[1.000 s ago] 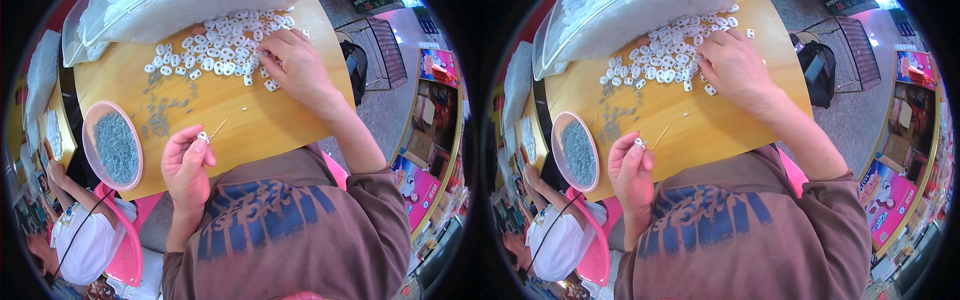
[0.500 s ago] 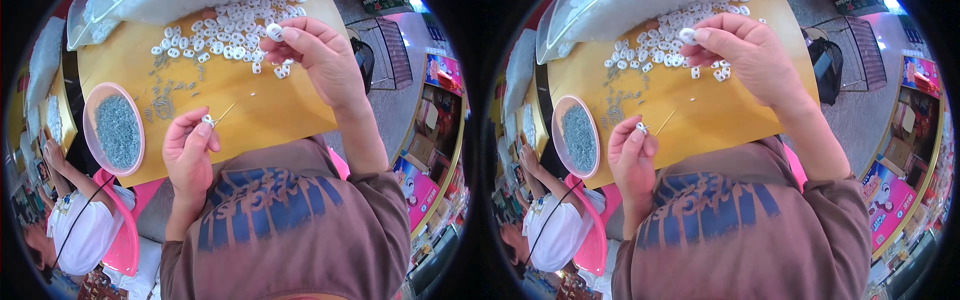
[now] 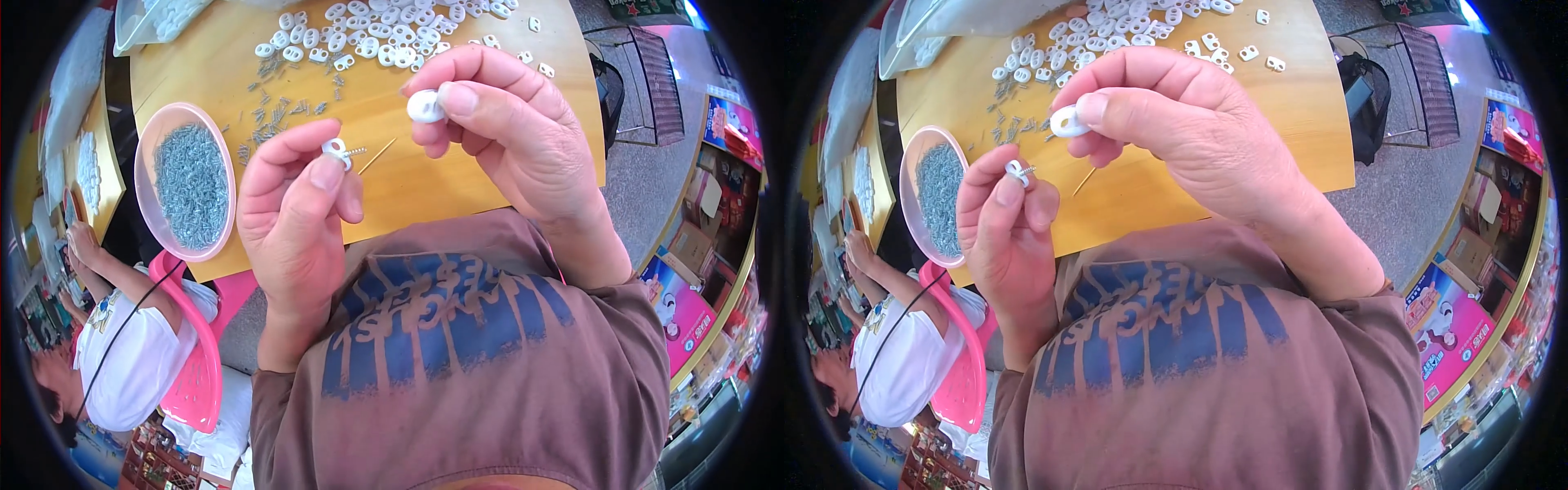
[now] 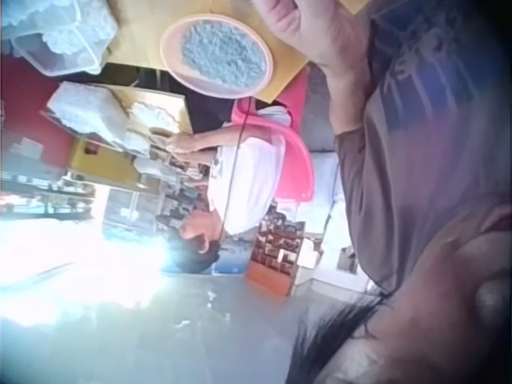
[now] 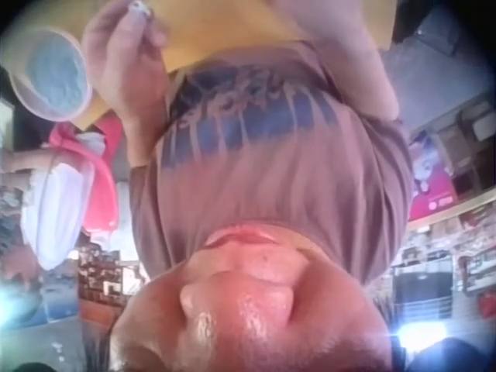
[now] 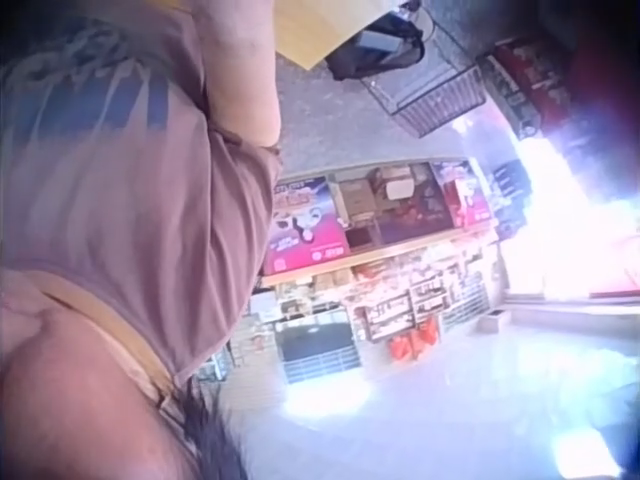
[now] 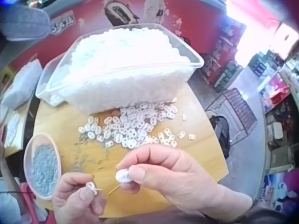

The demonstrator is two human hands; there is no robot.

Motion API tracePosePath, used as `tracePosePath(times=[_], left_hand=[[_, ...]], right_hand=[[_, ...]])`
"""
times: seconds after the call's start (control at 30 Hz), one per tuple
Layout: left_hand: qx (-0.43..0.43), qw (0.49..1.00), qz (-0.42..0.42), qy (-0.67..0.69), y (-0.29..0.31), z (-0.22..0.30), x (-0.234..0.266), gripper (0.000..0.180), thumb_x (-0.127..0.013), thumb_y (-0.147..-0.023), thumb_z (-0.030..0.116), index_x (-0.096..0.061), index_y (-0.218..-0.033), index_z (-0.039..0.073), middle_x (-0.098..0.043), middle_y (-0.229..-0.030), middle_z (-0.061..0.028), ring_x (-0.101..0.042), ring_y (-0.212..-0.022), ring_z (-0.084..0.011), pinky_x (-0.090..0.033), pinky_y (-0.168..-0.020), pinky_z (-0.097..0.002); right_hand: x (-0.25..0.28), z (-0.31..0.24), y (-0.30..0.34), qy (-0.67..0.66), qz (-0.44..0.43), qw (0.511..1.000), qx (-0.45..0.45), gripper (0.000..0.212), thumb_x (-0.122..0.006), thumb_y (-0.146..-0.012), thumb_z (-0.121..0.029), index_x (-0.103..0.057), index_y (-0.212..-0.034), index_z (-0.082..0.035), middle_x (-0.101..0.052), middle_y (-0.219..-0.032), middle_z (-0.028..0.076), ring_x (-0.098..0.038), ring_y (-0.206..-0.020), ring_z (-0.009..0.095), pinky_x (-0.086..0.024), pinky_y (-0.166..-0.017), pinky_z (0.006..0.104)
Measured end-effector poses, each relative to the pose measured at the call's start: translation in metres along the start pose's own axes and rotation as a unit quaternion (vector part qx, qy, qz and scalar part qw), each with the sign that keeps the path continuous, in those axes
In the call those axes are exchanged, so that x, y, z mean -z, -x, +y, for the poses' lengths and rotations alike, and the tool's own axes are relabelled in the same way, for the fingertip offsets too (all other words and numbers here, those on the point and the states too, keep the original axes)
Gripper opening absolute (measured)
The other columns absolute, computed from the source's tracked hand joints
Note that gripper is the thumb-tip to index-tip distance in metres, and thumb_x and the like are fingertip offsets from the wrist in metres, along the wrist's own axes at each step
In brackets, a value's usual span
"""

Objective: Assembling small hardware components by manually inserting springs into plastic housings using a needle tool.

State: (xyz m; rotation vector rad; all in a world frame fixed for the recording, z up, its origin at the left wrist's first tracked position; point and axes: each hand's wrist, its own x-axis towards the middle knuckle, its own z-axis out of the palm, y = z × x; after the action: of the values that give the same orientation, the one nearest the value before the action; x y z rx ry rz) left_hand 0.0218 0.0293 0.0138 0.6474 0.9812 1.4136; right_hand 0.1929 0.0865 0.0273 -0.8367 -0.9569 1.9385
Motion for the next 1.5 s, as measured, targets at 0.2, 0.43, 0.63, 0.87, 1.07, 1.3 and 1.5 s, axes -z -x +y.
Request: tracePosePath(times=[0.2,0.43,0.63,0.87,1.07,1.3,1.5], left_hand=[[0.000,1.000,-0.013,0.001,0.002,0.002,-0.004,0.023,-0.051,-0.082,0.001,-0.051,-0.103,-0.005,-0.054,-0.077,-0.0044,-0.047,-0.056,-0.0084,-0.038,-0.053,-0.0196],[0.006,1.000,-0.029,0.009,0.004,0.002,-0.006,0.022,-0.052,-0.082,0.003,-0.052,-0.103,-0.005,-0.055,-0.076,-0.0044,-0.048,-0.057,-0.0085,-0.038,-0.054,-0.0193],[0.003,1.000,-0.027,-0.001,0.005,0.000,-0.008,0.022,-0.052,-0.082,0.004,-0.052,-0.103,-0.005,-0.055,-0.076,-0.0040,-0.048,-0.057,-0.0082,-0.039,-0.054,-0.0192],[0.009,1.000,-0.021,0.018,0.006,0.000,-0.009,0.022,-0.053,-0.082,0.004,-0.052,-0.102,-0.005,-0.055,-0.076,-0.0041,-0.048,-0.057,-0.0082,-0.038,-0.053,-0.0190],[0.015,0.999,-0.033,0.017,0.008,-0.002,-0.010,0.022,-0.053,-0.082,0.004,-0.052,-0.102,-0.005,-0.055,-0.075,-0.0043,-0.048,-0.056,-0.0080,-0.038,-0.053,-0.0185],[0.021,0.999,-0.031,0.003,0.009,-0.004,-0.011,0.020,-0.051,-0.081,0.000,-0.052,-0.100,-0.006,-0.054,-0.071,-0.0042,-0.046,-0.054,-0.0072,-0.037,-0.051,-0.0179],[0.023,0.999,-0.031,-0.001,0.009,-0.005,-0.012,0.019,-0.051,-0.081,-0.001,-0.052,-0.099,-0.006,-0.053,-0.070,-0.0042,-0.046,-0.054,-0.0071,-0.036,-0.051,-0.0179]], right_hand=[[-0.007,0.003,0.005,-0.011,0.000,1.000,-0.018,0.019,-0.052,-0.083,-0.012,-0.054,-0.098,0.000,-0.057,-0.082,0.003,-0.052,-0.071,0.008,-0.043,-0.065,0.0208],[-0.005,0.008,0.010,-0.013,-0.035,0.999,-0.007,0.020,-0.054,-0.083,-0.011,-0.052,-0.099,0.001,-0.057,-0.086,0.005,-0.054,-0.078,0.011,-0.044,-0.070,0.0240],[-0.002,0.015,0.010,-0.009,-0.050,0.998,0.033,0.016,-0.051,-0.085,-0.007,-0.053,-0.098,0.002,-0.057,-0.088,0.007,-0.054,-0.082,0.012,-0.043,-0.074,0.0250],[-0.002,0.017,0.011,-0.004,-0.060,0.997,0.047,0.014,-0.050,-0.086,-0.005,-0.055,-0.096,0.002,-0.056,-0.089,0.007,-0.054,-0.084,0.012,-0.043,-0.075,0.0248],[0.000,0.020,0.012,-0.034,-0.089,0.994,0.054,0.015,-0.050,-0.085,-0.005,-0.056,-0.097,0.001,-0.056,-0.090,0.006,-0.053,-0.085,0.011,-0.042,-0.075,0.0240],[-0.002,0.015,0.018,-0.017,-0.055,0.998,0.010,0.019,-0.053,-0.085,-0.008,-0.053,-0.101,0.002,-0.055,-0.091,0.005,-0.053,-0.084,0.009,-0.044,-0.075,0.0227],[0.000,0.013,0.018,-0.004,-0.062,0.998,-0.005,0.018,-0.054,-0.084,-0.007,-0.054,-0.099,0.002,-0.054,-0.092,0.004,-0.052,-0.084,0.009,-0.043,-0.075,0.0219]])
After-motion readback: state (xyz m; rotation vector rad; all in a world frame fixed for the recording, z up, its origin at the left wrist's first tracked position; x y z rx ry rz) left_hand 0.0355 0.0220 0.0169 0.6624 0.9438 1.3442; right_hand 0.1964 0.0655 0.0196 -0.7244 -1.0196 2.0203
